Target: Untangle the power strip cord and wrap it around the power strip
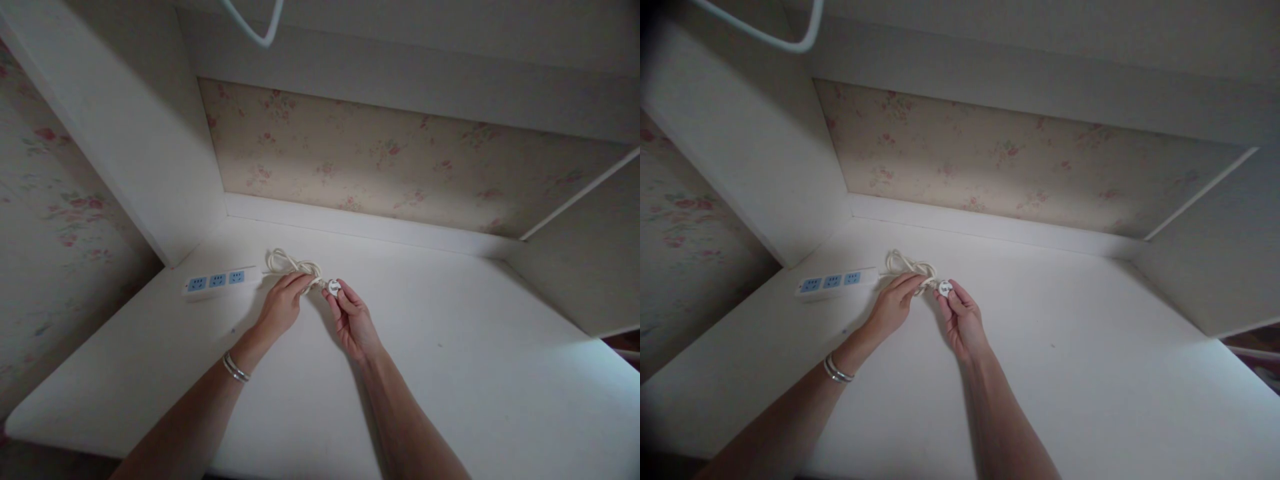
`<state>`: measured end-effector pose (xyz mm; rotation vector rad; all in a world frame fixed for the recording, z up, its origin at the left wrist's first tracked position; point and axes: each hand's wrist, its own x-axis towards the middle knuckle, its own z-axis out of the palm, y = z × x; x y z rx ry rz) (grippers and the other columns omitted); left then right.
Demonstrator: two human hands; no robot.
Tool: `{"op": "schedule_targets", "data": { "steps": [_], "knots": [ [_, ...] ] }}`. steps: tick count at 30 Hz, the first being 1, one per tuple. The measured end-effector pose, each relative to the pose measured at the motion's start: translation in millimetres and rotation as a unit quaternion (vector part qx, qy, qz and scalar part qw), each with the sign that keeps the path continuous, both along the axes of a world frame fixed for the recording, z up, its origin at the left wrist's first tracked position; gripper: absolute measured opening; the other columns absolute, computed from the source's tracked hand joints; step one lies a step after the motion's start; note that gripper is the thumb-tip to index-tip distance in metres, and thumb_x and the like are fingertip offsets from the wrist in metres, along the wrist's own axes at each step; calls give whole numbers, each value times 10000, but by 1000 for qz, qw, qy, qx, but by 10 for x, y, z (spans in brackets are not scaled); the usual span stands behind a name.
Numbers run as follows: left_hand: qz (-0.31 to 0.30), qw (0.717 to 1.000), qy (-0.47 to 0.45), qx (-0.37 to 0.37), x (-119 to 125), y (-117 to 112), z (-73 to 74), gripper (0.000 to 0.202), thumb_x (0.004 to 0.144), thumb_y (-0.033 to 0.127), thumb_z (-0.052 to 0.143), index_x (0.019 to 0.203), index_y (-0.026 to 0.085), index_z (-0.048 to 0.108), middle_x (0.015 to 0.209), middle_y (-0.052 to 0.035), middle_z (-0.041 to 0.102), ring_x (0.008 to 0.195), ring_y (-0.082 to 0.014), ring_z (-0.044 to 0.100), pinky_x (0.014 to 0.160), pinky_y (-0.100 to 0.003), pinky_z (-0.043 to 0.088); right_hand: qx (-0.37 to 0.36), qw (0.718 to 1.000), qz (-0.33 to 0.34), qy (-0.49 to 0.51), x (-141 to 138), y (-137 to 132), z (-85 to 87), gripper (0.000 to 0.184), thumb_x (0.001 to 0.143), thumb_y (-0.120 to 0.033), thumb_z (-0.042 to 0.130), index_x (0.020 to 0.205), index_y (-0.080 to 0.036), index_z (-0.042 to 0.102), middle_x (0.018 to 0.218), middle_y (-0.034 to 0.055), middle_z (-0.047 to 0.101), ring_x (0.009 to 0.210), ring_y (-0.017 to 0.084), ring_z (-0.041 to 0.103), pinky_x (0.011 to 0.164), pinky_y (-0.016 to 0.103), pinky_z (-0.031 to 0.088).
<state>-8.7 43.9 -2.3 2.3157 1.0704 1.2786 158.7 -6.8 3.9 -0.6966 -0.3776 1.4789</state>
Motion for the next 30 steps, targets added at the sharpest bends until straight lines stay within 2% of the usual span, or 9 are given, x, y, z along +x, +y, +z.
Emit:
{"op": "schedule_targets", "data": {
  "steps": [5, 11, 18, 24, 30],
  "knots": [
    [-58, 995, -57, -53, -4, 0, 18, 368, 904, 88, 397, 1163, 226, 618, 1140, -61, 605, 1065, -153, 566, 939, -304, 483, 0, 1000, 0, -4, -7, -15, 28, 360, 668, -138, 787, 1012, -164, 684, 996, 62, 718, 888, 160, 695, 750, 159, 571],
    [-66, 991, -69, -95, 48, -7, 37, 318, 921, 150, 428, 1140, 242, 638, 1107, -62, 598, 1071, -162, 554, 981, -352, 458, 32, 998, -8, -52, -63, -39, 34, 342, 673, -182, 791, 1001, -179, 691, 1017, 52, 711, 904, 154, 683, 836, 222, 556],
    [-4, 999, -38, -14, 108, -112, 43, 251, 902, 205, 509, 1089, 268, 665, 1094, -56, 521, 999, -151, 565, 899, -313, 500, 78, 994, -16, -76, -107, -37, -15, 298, 709, -188, 766, 995, -186, 685, 1040, 40, 697, 957, 137, 659, 877, 214, 526],
    [90, 996, -18, -23, 111, -150, 88, 179, 870, 204, 568, 1049, 201, 582, 969, -34, 639, 936, -165, 604, 864, -313, 492, 37, 999, 6, -32, -79, -32, 33, 381, 672, -159, 794, 1032, -167, 670, 1031, 70, 702, 949, 168, 677, 870, 222, 537],
    [145, 989, 22, -10, 86, -150, 131, 151, 885, 224, 537, 1024, 205, 592, 1013, -53, 657, 950, -184, 619, 839, -305, 495, 19, 998, 49, -19, -105, -76, 103, 435, 665, -140, 794, 1077, -156, 657, 1044, 86, 701, 938, 165, 681, 837, 217, 555]
  ]
}}
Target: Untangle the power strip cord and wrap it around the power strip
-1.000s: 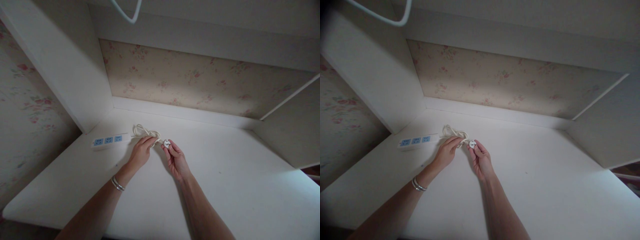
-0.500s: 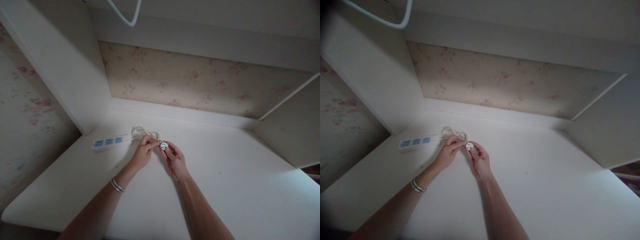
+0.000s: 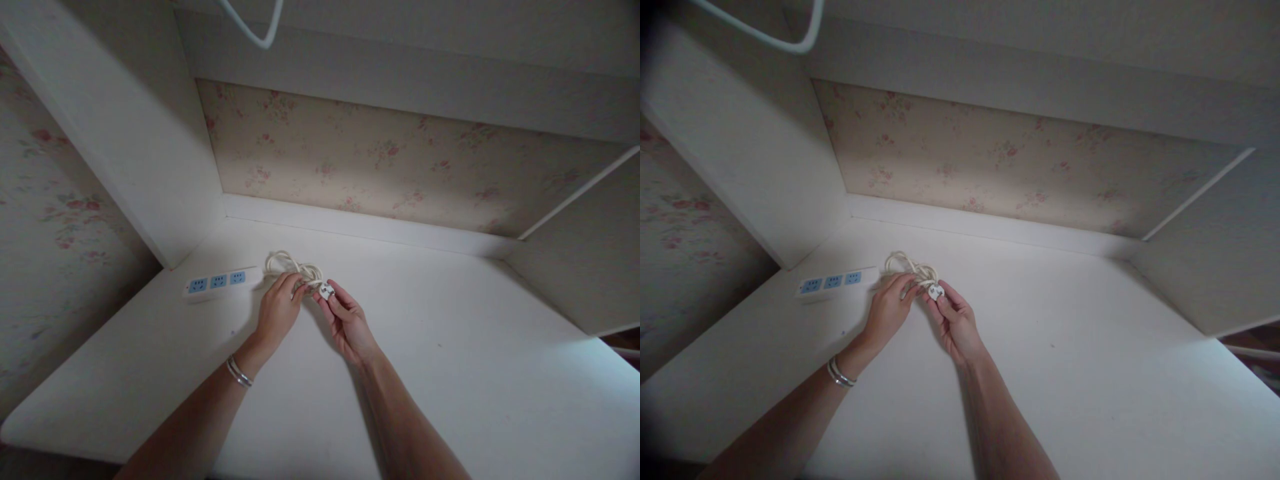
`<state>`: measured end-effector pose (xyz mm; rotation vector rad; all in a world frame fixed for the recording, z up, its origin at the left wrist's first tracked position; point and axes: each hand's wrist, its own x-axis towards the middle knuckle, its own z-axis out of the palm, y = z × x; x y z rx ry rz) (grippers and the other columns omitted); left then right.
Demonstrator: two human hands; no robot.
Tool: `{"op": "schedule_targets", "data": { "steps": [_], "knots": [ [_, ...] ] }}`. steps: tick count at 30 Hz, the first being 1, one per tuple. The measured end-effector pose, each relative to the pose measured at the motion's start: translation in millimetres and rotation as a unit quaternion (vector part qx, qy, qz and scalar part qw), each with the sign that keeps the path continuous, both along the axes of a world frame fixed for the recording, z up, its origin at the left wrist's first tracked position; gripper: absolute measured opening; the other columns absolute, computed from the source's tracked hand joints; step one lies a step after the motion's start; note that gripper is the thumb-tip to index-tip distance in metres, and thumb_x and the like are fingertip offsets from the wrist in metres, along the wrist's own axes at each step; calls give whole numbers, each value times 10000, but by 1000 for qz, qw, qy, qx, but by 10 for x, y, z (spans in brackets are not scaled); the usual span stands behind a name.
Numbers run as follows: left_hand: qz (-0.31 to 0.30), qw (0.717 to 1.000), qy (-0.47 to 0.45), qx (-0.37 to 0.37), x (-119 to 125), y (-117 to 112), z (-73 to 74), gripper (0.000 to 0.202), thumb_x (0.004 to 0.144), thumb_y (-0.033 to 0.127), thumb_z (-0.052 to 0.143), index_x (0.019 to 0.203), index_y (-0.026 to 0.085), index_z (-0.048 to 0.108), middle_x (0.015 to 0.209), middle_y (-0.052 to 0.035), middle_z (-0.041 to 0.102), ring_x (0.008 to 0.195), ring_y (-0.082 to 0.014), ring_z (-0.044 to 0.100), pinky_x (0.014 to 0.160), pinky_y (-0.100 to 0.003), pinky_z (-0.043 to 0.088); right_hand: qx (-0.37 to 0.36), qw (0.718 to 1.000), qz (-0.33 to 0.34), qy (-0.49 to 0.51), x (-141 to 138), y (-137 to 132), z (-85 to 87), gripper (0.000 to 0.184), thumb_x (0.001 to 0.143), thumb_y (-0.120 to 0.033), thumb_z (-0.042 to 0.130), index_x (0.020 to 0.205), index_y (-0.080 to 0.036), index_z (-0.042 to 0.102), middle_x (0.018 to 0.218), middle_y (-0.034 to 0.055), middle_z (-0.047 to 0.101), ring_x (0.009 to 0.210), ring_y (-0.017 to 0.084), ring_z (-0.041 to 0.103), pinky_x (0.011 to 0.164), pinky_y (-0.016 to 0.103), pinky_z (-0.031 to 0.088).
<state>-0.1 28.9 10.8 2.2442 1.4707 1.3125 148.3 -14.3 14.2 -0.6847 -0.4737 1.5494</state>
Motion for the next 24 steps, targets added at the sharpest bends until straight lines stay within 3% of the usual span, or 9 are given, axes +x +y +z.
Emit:
{"op": "schedule_targets", "data": {
  "steps": [6, 10, 13, 17, 24],
  "knots": [
    [-8, 998, 64, -1, -19, -50, -2, 308, 920, 152, 424, 1173, 251, 569, 1131, -41, 666, 945, -167, 645, 827, -273, 495, 35, 997, 18, -62, -65, -40, -35, 375, 671, -191, 796, 1018, -217, 656, 1045, 18, 683, 849, 134, 687, 772, 222, 567],
    [28, 993, 117, -6, -24, -51, -51, 328, 931, 163, 395, 1215, 224, 548, 997, -64, 716, 794, -173, 671, 721, -270, 499, 33, 989, 7, -145, -79, -46, -63, 413, 651, -235, 809, 1034, -237, 656, 1045, 21, 668, 701, 134, 679, 597, 238, 569],
    [49, 989, 142, 0, -29, -32, -56, 302, 939, 207, 404, 1194, 195, 563, 886, -80, 724, 763, -193, 670, 708, -286, 492, 33, 984, -20, -174, -59, -26, -82, 430, 657, -262, 806, 1060, -209, 667, 981, 37, 681, 668, 120, 656, 581, 228, 551],
    [36, 991, 129, 14, -34, -38, -10, 248, 930, 232, 426, 1097, 212, 609, 1056, -81, 676, 883, -185, 648, 762, -276, 482, 18, 984, -13, -176, -33, -4, -99, 436, 667, -285, 801, 1070, -170, 682, 912, 57, 696, 682, 116, 637, 572, 205, 531],
    [42, 992, 116, -14, -26, -68, 3, 209, 899, 268, 496, 1070, 234, 611, 1030, -45, 672, 828, -173, 641, 673, -253, 460, 36, 979, 13, -200, -41, -22, -77, 412, 675, -326, 789, 1050, -182, 698, 966, 63, 697, 703, 122, 642, 588, 214, 528]
  ]
}}
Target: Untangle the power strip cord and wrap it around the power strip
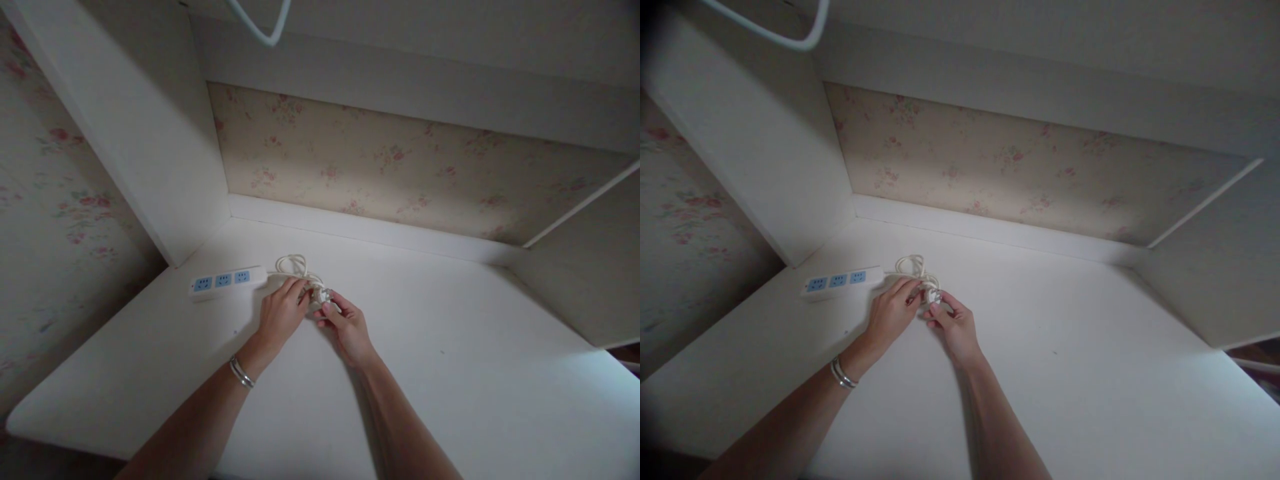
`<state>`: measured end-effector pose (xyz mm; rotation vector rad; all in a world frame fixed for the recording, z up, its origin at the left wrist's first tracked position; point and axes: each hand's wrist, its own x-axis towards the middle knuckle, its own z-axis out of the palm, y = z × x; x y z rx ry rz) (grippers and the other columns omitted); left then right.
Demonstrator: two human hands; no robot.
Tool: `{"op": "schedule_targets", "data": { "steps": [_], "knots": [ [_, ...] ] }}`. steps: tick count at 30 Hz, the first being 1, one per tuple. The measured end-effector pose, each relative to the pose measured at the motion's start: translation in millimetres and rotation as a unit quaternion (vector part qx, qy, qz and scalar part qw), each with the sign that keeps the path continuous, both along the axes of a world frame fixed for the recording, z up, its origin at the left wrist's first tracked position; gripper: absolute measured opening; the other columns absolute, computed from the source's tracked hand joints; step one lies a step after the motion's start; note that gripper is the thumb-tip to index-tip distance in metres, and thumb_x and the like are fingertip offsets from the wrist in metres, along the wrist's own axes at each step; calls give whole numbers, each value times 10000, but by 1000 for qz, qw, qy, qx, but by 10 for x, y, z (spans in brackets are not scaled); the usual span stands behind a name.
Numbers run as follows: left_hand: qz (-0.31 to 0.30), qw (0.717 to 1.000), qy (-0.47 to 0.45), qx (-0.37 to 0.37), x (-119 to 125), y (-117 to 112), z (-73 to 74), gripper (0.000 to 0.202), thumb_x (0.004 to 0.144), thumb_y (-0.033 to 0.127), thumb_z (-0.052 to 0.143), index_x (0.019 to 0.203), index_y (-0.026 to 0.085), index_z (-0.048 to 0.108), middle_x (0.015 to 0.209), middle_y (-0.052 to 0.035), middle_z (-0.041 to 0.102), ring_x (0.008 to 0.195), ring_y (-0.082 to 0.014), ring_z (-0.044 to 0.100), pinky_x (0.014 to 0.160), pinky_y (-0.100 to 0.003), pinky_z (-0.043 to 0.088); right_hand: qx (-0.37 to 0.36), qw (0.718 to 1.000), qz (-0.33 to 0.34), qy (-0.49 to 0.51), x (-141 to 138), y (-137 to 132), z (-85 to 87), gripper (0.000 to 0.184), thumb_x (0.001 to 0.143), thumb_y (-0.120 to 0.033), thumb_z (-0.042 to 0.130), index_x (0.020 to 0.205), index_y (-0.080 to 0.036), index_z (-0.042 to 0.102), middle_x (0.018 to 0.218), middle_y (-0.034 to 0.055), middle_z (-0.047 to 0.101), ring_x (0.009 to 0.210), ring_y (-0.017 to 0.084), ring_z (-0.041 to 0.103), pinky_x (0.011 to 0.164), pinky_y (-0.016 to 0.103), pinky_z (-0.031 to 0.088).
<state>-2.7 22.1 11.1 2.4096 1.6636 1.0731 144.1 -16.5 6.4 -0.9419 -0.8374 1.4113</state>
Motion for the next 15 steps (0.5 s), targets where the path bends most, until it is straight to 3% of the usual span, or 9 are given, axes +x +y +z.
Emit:
{"op": "schedule_targets", "data": {
  "steps": [8, 15],
  "knots": [
    [0, 997, 79, 27, -63, 21, 13, 217, 936, 269, 416, 962, 229, 628, 912, -48, 677, 707, -166, 620, 575, -271, 380, 32, 996, 7, -80, -52, -16, -48, 385, 727, -355, 739, 1065, -179, 683, 818, 40, 679, 698, 134, 637, 585, 217, 508],
    [-33, 994, 96, 45, -67, 69, 1, 233, 930, 229, 404, 932, 225, 637, 846, -44, 661, 708, -159, 611, 618, -266, 401, 89, 980, -62, -167, -54, -17, -52, 309, 767, -357, 682, 1038, -208, 686, 987, 43, 628, 712, 112, 555, 532, 199, 504]
  ]
}}
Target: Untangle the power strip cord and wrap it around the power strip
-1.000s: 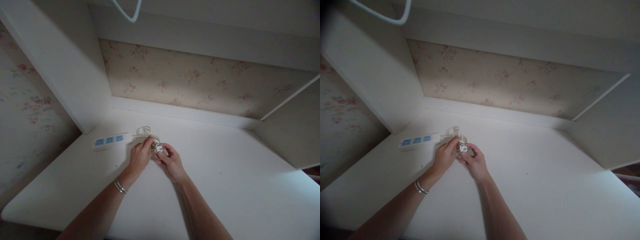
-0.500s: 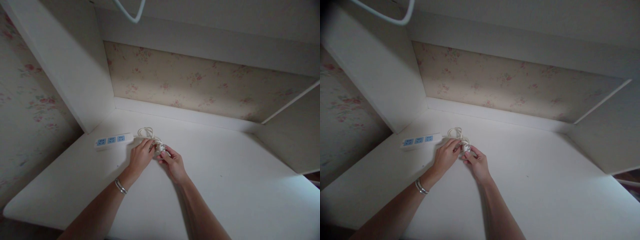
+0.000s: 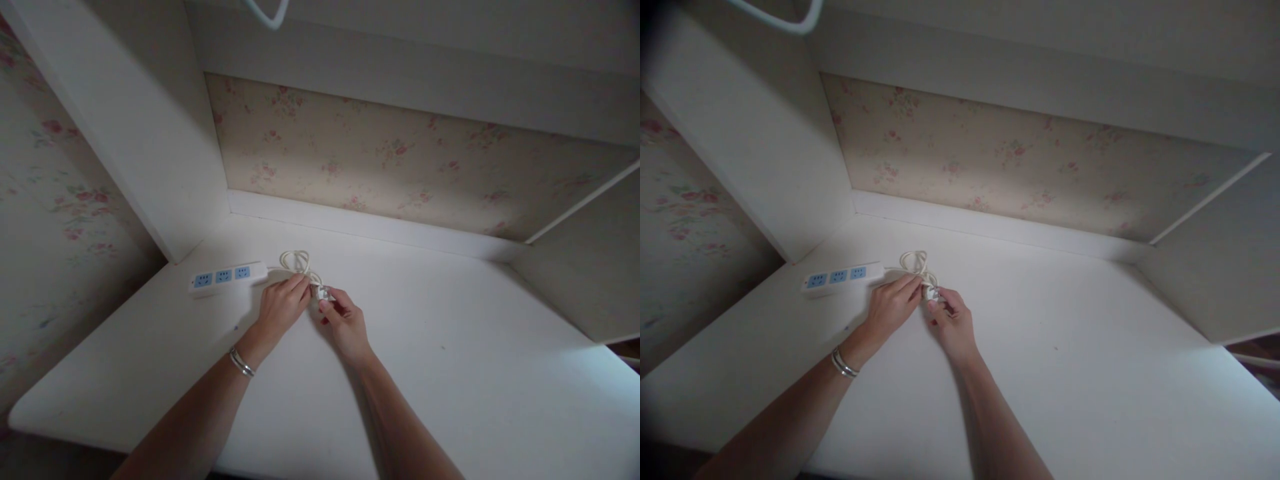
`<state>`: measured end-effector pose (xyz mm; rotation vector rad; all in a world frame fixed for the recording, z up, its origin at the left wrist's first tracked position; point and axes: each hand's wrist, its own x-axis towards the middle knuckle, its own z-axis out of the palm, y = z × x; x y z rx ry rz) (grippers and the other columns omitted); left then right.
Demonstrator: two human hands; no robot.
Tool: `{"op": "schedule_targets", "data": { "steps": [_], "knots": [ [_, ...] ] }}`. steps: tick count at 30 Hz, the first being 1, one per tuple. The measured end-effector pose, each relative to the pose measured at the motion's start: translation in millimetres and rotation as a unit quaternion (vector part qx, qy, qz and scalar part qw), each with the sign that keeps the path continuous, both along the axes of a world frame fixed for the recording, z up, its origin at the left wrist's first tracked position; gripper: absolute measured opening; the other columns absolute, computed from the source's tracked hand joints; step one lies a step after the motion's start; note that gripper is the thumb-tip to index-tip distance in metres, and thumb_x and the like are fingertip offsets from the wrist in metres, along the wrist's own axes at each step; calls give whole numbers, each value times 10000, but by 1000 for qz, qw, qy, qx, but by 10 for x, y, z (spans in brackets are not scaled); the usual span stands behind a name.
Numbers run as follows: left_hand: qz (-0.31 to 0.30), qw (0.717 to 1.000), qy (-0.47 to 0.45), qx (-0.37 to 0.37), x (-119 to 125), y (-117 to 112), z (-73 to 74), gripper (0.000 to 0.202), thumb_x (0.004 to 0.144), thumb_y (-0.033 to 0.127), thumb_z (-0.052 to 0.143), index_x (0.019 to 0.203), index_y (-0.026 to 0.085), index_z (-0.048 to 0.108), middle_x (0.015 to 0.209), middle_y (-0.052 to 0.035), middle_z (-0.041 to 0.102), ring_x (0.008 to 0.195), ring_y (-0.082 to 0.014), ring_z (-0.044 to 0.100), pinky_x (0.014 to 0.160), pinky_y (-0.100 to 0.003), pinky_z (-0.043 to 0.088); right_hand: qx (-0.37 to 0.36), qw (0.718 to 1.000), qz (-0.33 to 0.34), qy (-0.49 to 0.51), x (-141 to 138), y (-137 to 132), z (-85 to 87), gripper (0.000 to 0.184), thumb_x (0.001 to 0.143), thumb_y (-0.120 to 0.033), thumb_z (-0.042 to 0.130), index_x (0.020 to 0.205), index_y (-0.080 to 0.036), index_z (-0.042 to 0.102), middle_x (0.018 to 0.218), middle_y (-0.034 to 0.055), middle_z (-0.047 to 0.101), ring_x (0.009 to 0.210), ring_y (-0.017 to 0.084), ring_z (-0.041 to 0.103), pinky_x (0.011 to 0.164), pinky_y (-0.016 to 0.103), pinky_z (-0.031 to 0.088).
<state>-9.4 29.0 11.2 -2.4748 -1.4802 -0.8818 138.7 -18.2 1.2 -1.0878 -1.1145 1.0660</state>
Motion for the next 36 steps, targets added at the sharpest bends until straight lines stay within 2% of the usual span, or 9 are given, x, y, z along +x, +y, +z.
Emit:
{"op": "schedule_targets", "data": {
  "steps": [6, 10, 15, 20, 27, 29, 31, 33, 36],
  "knots": [
    [-34, 998, -34, -40, -21, -13, 67, 215, 919, 185, 423, 981, 234, 623, 943, -42, 675, 833, -157, 629, 664, -240, 429, -22, 999, 16, 33, 23, 13, -11, 398, 734, -351, 712, 1099, -214, 630, 989, 48, 642, 775, 133, 570, 614, 232, 525],
    [-61, 994, -51, -69, -45, -6, 88, 249, 879, 97, 449, 993, 236, 621, 976, -33, 679, 889, -158, 632, 693, -231, 443, -29, 995, 67, 61, 26, 19, -61, 422, 735, -375, 714, 1105, -244, 560, 1028, 39, 625, 697, 120, 586, 531, 226, 495],
    [-113, 980, -137, -88, -23, 46, 52, 243, 887, 108, 450, 1001, 225, 630, 1033, -35, 675, 938, -152, 626, 811, -245, 464, -23, 999, 45, -21, 19, -8, -80, 475, 771, -364, 676, 1201, -239, 518, 916, 24, 587, 596, 83, 491, 466, 197, 452],
    [-157, 960, -185, -142, 4, 64, 50, 275, 868, 66, 420, 983, 210, 623, 968, -31, 677, 897, -152, 618, 789, -256, 466, 32, 997, 39, -59, -7, -22, -28, 451, 787, -367, 639, 1207, -232, 543, 1095, 72, 527, 716, 117, 509, 494, 219, 491],
    [-153, 940, -214, -216, 10, 64, 60, 224, 867, 112, 431, 989, 200, 597, 893, -30, 657, 796, -150, 591, 711, -253, 437, 0, 999, 33, -42, 57, 15, -10, 452, 755, -366, 682, 1161, -202, 569, 798, 5, 579, 603, 97, 503, 520, 226, 467],
    [-167, 917, -255, -257, 14, 70, 72, 172, 878, 167, 447, 970, 183, 591, 856, -24, 635, 765, -142, 571, 689, -244, 429, -20, 998, 33, -41, 77, 15, 0, 470, 742, -372, 695, 1159, -191, 576, 706, -19, 563, 546, 89, 488, 490, 218, 432],
    [-190, 875, -305, -324, 16, 66, 100, 166, 895, 264, 461, 954, 168, 583, 823, -15, 609, 720, -128, 547, 648, -230, 417, -38, 998, 32, -49, 87, 10, 12, 488, 730, -383, 707, 1156, -181, 582, 637, -37, 540, 491, 82, 458, 446, 209, 384],
    [-214, 826, -350, -387, 17, 50, 137, 218, 876, 348, 516, 980, 163, 566, 836, -8, 592, 705, -114, 530, 628, -218, 407, -45, 996, 25, -68, 86, 6, 22, 496, 719, -398, 716, 1145, -176, 596, 602, -44, 523, 462, 76, 424, 418, 204, 340],
    [-248, 769, -390, -442, 18, 18, 180, 344, 788, 360, 651, 1042, 162, 529, 894, -17, 585, 753, -115, 536, 650, -215, 410, -39, 994, 16, -98, 80, 4, 29, 477, 729, -418, 705, 1135, -186, 612, 609, -39, 524, 474, 74, 395, 427, 204, 321]
  ]
}}
